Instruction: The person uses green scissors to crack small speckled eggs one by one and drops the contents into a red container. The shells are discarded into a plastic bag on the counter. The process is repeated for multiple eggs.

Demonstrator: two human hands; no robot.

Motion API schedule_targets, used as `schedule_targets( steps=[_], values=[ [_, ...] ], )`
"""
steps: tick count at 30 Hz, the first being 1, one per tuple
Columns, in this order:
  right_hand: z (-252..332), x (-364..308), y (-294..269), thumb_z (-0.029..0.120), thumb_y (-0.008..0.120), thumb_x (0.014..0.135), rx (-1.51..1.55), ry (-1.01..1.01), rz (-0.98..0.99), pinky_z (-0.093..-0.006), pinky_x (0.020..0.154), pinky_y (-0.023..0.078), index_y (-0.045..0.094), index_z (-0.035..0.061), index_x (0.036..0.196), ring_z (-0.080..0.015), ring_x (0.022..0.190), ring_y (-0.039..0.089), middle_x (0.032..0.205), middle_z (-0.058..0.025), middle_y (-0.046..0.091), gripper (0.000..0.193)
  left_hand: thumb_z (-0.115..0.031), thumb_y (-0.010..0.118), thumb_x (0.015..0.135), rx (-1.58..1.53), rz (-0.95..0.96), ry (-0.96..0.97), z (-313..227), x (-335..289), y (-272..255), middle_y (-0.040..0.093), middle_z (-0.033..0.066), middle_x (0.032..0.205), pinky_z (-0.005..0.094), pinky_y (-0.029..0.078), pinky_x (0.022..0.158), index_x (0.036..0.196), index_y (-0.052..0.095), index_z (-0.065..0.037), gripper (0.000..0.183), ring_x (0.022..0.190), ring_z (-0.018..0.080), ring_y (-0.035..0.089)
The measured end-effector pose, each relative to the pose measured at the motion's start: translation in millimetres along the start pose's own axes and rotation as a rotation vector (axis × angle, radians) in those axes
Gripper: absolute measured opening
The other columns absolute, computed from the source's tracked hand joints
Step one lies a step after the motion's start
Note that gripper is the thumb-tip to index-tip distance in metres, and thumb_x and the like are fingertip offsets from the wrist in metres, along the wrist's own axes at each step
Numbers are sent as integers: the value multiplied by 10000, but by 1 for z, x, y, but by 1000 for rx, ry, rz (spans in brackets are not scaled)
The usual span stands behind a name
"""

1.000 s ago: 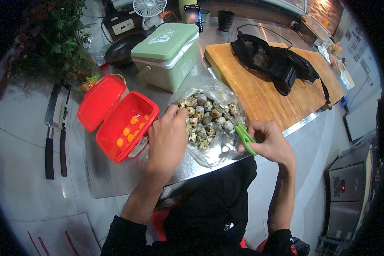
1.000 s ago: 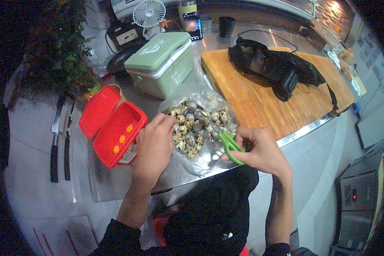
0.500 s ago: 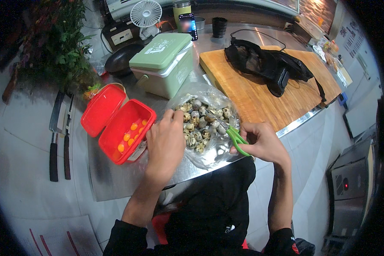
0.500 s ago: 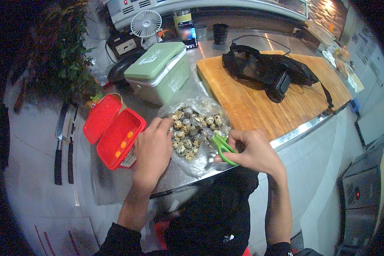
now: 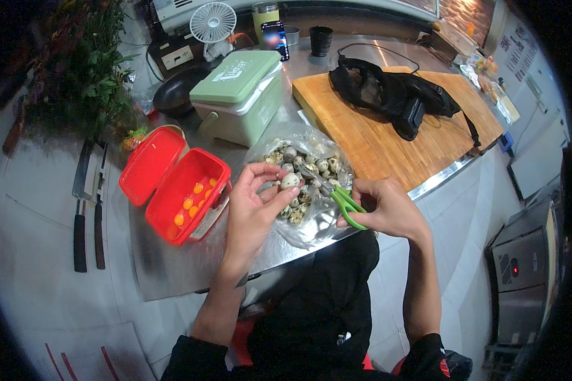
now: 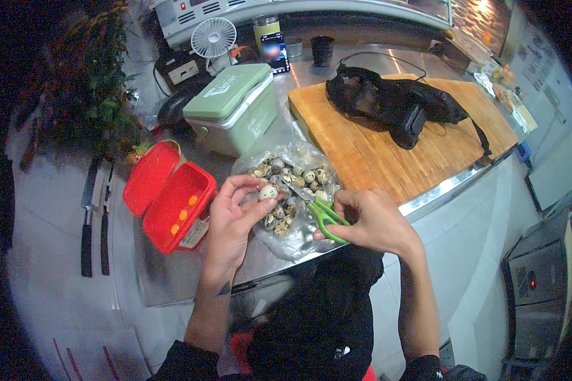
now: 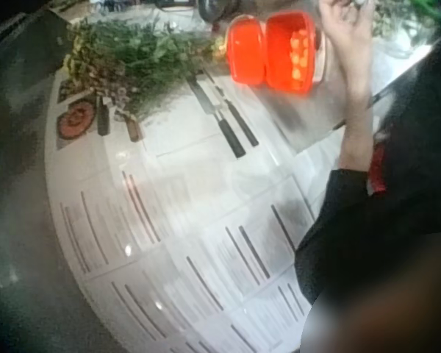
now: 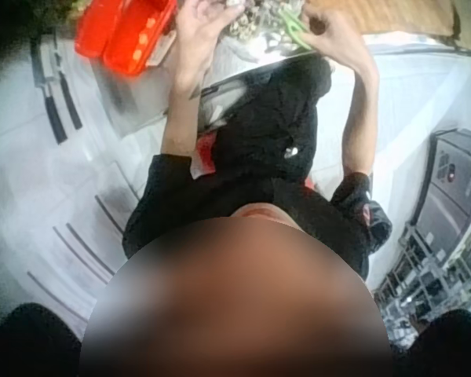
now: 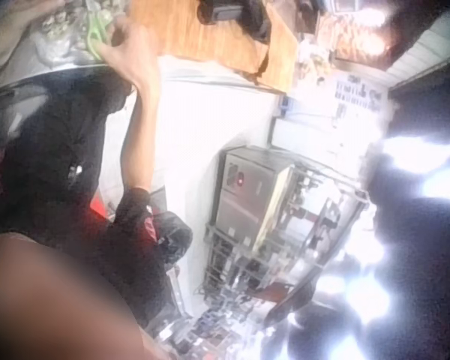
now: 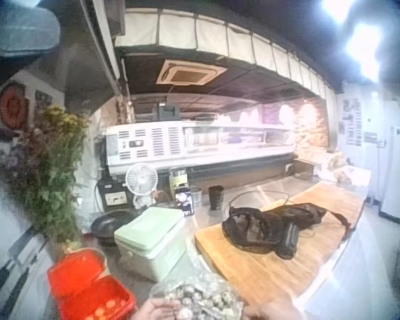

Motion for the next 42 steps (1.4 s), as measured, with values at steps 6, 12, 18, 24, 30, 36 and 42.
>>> schedule_targets(
  steps=[6, 12, 18, 24, 30, 36, 42],
  values=[
    [22, -7, 10, 499, 920, 850, -195, -73, -57, -508, 704, 559, 706, -15, 958, -414, 805, 744, 860, -201, 722, 568, 102, 787, 956, -15, 12, 12, 3, 2, -3, 672, 151, 1360, 336, 572, 1090, 1340, 639, 27, 419, 1243, 214, 712],
    [35, -8, 15, 621, 912, 789, -292, 1, -53, -540, 799, 600, 715, -45, 1145, -458, 943, 755, 1012, -246, 724, 780, 135, 766, 941, 197, 18, 103, 3, 2, -7, 725, 145, 1322, 349, 579, 1094, 1317, 645, 29, 408, 1253, 209, 710],
    [46, -4, 14, 764, 891, 738, -375, -108, -56, -547, 804, 601, 688, -60, 1170, -477, 943, 752, 1037, -257, 710, 953, 143, 731, 956, 156, 34, 140, 0, -2, -4, 723, 161, 1342, 363, 578, 1117, 1308, 639, 44, 377, 1275, 217, 705],
    [48, 0, 18, 816, 860, 738, -391, -100, -17, -555, 803, 598, 678, -54, 1114, -480, 944, 750, 1017, -244, 710, 965, 145, 728, 964, 117, 23, 105, -1, -3, -8, 724, 169, 1342, 356, 584, 1112, 1308, 639, 52, 368, 1278, 218, 708],
    [44, 2, 19, 777, 865, 768, -321, -98, -14, -547, 767, 583, 682, -38, 1034, -458, 894, 750, 974, -230, 722, 876, 137, 760, 957, 144, -12, 98, 1, -3, -11, 736, 165, 1306, 341, 597, 1091, 1295, 643, 46, 369, 1243, 203, 717],
    [42, 2, 9, 718, 875, 801, -237, -39, 81, -528, 725, 554, 659, -10, 874, -434, 787, 740, 737, -197, 675, 763, 141, 788, 938, 123, -2, 95, 4, -2, -12, 739, 154, 1279, 345, 602, 1089, 1248, 646, 28, 360, 1220, 192, 720],
    [32, 5, 0, 526, 913, 890, -3, -53, 192, -439, 622, 464, 619, 11, 839, -260, 633, 617, 657, -95, 582, 595, 134, 815, 920, 54, 14, 141, 5, -2, -12, 741, 138, 1269, 333, 598, 1069, 1224, 651, 6, 368, 1199, 177, 715]
  ],
)
Point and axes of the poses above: each hand's wrist, its own x-axis towards the middle knuckle, its own y-axis out of the palm, z = x × y, the point moved 1 cm from there along x, towards the middle knuckle
